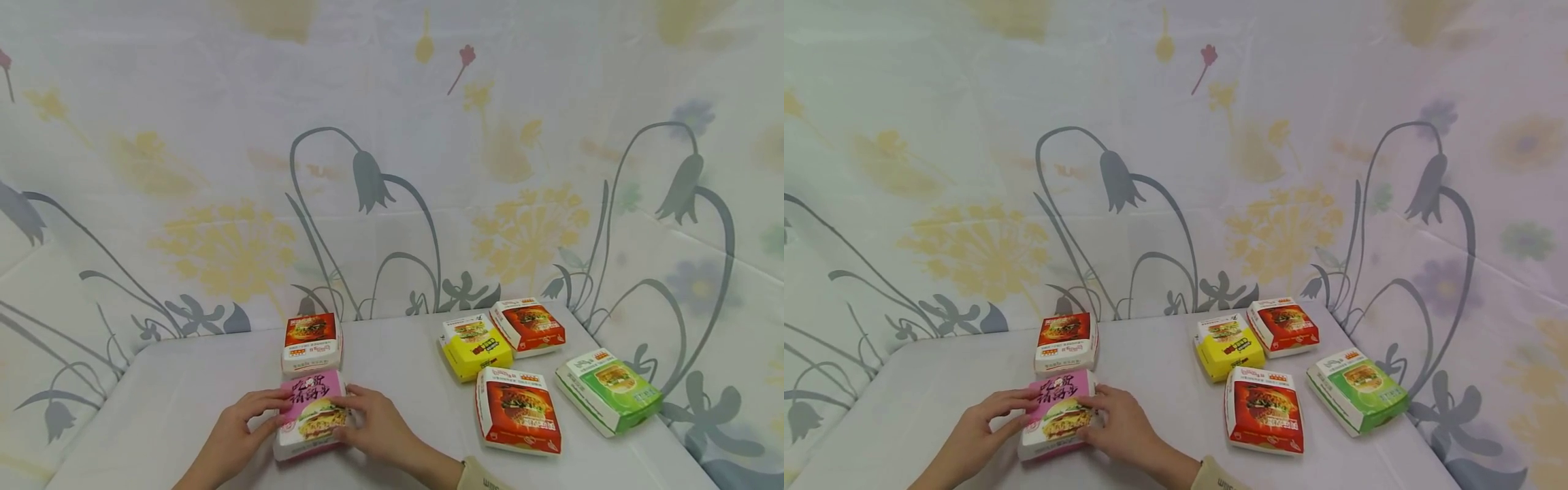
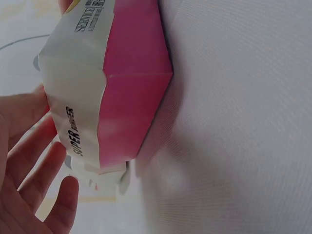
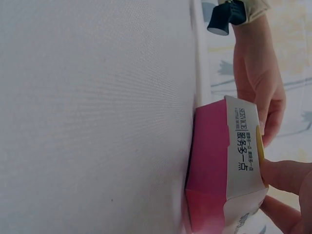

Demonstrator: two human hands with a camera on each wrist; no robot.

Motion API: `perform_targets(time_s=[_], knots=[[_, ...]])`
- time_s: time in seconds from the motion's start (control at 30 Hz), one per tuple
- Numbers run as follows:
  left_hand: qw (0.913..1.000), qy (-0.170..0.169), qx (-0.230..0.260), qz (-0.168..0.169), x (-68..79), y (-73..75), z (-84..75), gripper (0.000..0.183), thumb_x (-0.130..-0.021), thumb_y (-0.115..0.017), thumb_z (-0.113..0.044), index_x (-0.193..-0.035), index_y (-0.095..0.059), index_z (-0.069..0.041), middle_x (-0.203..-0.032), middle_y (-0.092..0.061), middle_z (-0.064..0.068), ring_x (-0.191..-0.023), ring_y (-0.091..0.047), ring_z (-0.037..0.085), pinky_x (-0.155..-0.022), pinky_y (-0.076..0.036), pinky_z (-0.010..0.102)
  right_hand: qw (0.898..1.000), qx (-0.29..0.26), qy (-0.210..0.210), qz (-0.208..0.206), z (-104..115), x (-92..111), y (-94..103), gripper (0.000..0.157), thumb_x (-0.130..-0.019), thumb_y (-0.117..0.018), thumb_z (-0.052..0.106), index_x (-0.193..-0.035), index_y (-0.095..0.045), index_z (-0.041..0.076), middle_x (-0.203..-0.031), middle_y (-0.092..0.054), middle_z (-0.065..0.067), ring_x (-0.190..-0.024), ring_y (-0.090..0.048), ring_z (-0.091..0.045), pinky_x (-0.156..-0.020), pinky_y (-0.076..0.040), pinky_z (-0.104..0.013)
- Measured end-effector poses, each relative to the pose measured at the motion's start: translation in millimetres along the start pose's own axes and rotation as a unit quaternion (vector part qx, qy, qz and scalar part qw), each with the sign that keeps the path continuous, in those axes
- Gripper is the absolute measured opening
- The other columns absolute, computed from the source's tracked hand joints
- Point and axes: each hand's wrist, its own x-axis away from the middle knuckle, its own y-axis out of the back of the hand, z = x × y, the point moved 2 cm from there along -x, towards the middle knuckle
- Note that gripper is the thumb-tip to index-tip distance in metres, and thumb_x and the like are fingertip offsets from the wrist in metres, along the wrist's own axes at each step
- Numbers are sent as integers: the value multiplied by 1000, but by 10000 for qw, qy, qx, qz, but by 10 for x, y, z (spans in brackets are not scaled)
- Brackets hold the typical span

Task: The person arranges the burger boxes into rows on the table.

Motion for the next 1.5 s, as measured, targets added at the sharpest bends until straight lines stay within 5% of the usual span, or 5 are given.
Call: perform_targets(time_s=[0.23, 0.57, 0.73, 0.97, 1.5], knots=[[9982, 339, 286, 394, -4, -24, 14, 23, -85, -79, -30, -108, -76, -27, -127, -65, -10, -120, -59, 25, -89, -55, 39, 10000, 1, -43, 55, -5, -9, 3, 47, -85, -78, 35, -130, -68, 24, -150, -46, -14, -136, -43, -38, -107, -35, -60], [9935, 365, 400, 1001, -15, -10, 32, 51, -78, -83, -45, -124, -70, -26, -142, -56, -1, -130, -51, 35, -91, -53, 48, 9999, -139, 87, -9, -26, -54, -18, 51, -86, -79, 30, -133, -65, 16, -151, -44, -16, -138, -41, -37, -110, -35, -54], [9935, 301, 353, 1040, -18, 6, 56, 57, -75, -85, -43, -127, -69, -25, -145, -54, -1, -132, -50, 35, -96, -49, 53, 9997, -228, 60, -56, -35, -70, -46, 50, -86, -79, 32, -132, -65, 17, -151, -44, -16, -138, -41, -37, -109, -35, -55], [9937, 222, 404, 1018, -23, 21, 121, 57, -76, -85, -40, -127, -69, -22, -146, -54, 3, -130, -50, 39, -89, -55, 43, 9994, -302, 44, -131, -29, -111, -95, 49, -86, -79, 33, -131, -66, 18, -151, -45, -14, -138, -42, -36, -109, -35, -55], [9908, 449, 602, 1125, -65, 55, 199, 55, -78, -85, -34, -129, -68, -22, -149, -50, 4, -134, -46, 39, -91, -53, 49, 9993, -315, 61, -191, -49, -220, -140, 51, -85, -80, 32, -132, -67, 18, -151, -46, -12, -138, -42, -35, -109, -35, -54]])
